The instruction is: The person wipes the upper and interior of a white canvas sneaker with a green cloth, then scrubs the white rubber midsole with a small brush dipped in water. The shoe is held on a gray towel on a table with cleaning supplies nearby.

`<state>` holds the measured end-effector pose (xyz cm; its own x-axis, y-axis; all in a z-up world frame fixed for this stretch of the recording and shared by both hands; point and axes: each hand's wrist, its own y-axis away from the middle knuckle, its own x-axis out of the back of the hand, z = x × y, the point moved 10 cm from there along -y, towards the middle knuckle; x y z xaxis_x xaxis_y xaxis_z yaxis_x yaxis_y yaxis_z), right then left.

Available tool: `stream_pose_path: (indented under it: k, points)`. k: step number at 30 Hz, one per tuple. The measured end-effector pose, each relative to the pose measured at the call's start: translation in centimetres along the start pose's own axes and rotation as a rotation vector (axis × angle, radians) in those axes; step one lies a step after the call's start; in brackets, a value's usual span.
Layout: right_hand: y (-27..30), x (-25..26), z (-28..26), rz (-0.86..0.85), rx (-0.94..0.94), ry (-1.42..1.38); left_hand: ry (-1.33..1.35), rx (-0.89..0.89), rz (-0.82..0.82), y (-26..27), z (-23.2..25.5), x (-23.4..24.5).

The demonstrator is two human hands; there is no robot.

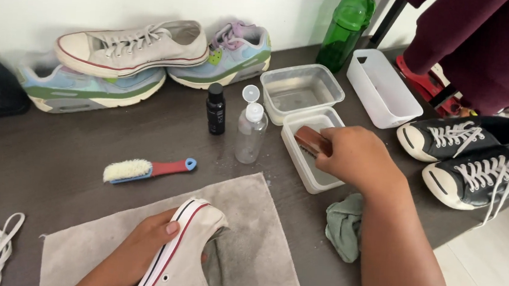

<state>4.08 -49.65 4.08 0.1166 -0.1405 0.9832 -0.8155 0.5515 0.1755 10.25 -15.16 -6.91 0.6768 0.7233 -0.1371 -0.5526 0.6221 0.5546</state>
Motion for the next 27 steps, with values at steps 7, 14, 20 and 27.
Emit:
stream_pose_path:
  k: [7,14,20,27]
  points:
    - [-0.3,-0.7,0.3,0.058,0.061,-0.074,-0.03,0.016,0.028,-0.4,-0.4,0.7]
    - [-0.8,0.5,3.5,0.384,0.093,-0.571,0.101,-0.02,-0.029,-0.9,-1.4,0.5]
    - [1.6,2.5,2.6,0.76,0.389,-0.887,0.177,0.125,0.028,-0.8,-2.2,0.8]
    - [3.0,2.4,2.3,0.933,0.498,-0.844,0.219,0.089,0.001,-1.6,-3.1,1.2]
